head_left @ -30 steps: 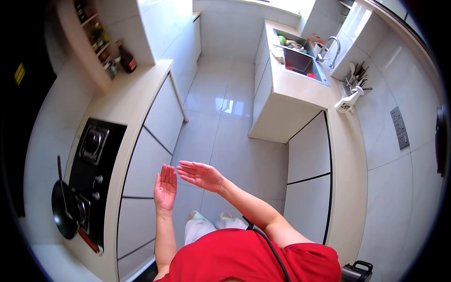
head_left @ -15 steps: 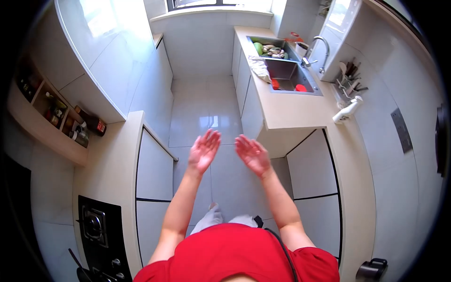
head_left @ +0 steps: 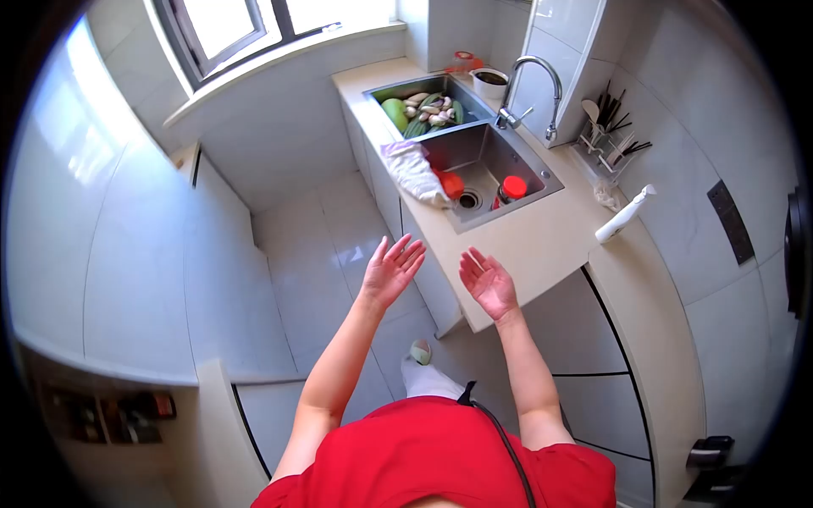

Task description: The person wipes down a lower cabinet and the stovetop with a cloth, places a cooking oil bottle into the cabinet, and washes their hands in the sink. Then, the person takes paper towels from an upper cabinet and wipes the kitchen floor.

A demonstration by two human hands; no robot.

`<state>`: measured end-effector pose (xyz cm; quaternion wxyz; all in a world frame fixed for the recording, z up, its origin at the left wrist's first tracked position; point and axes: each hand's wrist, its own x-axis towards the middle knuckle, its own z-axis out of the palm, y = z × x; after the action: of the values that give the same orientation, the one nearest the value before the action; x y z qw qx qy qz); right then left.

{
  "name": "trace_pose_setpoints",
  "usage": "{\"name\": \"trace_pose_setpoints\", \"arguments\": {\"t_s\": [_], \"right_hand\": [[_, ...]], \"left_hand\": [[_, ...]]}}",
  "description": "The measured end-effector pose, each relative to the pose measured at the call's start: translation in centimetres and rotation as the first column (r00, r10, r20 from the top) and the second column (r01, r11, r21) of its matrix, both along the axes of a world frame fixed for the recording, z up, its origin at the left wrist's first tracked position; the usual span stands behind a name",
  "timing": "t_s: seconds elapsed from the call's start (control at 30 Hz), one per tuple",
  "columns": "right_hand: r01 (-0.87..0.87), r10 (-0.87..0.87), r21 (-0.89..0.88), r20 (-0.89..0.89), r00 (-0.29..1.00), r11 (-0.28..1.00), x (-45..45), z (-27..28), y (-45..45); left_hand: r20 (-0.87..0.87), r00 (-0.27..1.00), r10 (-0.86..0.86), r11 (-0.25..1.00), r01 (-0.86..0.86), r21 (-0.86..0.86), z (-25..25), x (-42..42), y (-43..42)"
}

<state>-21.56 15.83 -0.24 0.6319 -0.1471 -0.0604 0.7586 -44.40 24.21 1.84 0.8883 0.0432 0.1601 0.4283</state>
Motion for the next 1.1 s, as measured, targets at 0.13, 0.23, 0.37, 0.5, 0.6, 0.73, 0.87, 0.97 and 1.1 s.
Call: {"name": "trace_pose_setpoints", "arguments": {"t_s": [0.13,0.23,0.37,0.5,0.6,0.73,0.87,0.97,1.1], "right_hand": [[-0.029,0.03,-0.049,0.023,0.999,0.998,1.0,-0.2,9.5],[0.046,-0.043,-0.036,0.072,0.996,0.998,2.7,2.0,15.3],[0.207,-0.207,0.025,0.238,0.949,0.978,8.6,4.6,22.1],[0.452,-0.463,0.106,0.266,0.845,0.886,15.4,7.5,27.9],[0.615,-0.633,0.151,0.222,0.742,0.774,19.8,9.3,31.2],[0.779,-0.792,0.221,0.359,0.494,0.587,24.5,11.4,34.8],[0.867,-0.799,0.249,0.552,0.239,0.432,27.7,11.9,37.6],[0.889,-0.709,0.261,0.699,0.095,0.377,28.7,12.4,39.0],[0.872,-0.524,0.282,0.851,-0.035,0.4,29.7,12.9,39.6]], "left_hand": [[-0.197,0.979,-0.056,0.998,0.051,-0.033,-0.7,0.1,9.2],[-0.312,0.946,-0.089,0.996,0.082,-0.036,-1.9,0.9,16.6],[-0.349,0.917,-0.194,0.981,0.183,-0.065,-3.4,3.2,25.5],[-0.186,0.936,-0.3,0.953,0.287,-0.094,-3.0,7.3,33.8],[-0.046,0.903,-0.428,0.904,0.427,-0.024,-2.2,11.9,39.9],[0.024,0.816,-0.577,0.811,0.57,0.132,3.0,21.2,45.9],[-0.079,0.733,-0.676,0.7,0.672,0.242,7.9,32.3,48.1],[-0.165,0.694,-0.701,0.648,0.716,0.259,10.4,39.3,46.8],[-0.294,0.67,-0.682,0.608,0.742,0.281,11.9,45.1,44.5]]}}
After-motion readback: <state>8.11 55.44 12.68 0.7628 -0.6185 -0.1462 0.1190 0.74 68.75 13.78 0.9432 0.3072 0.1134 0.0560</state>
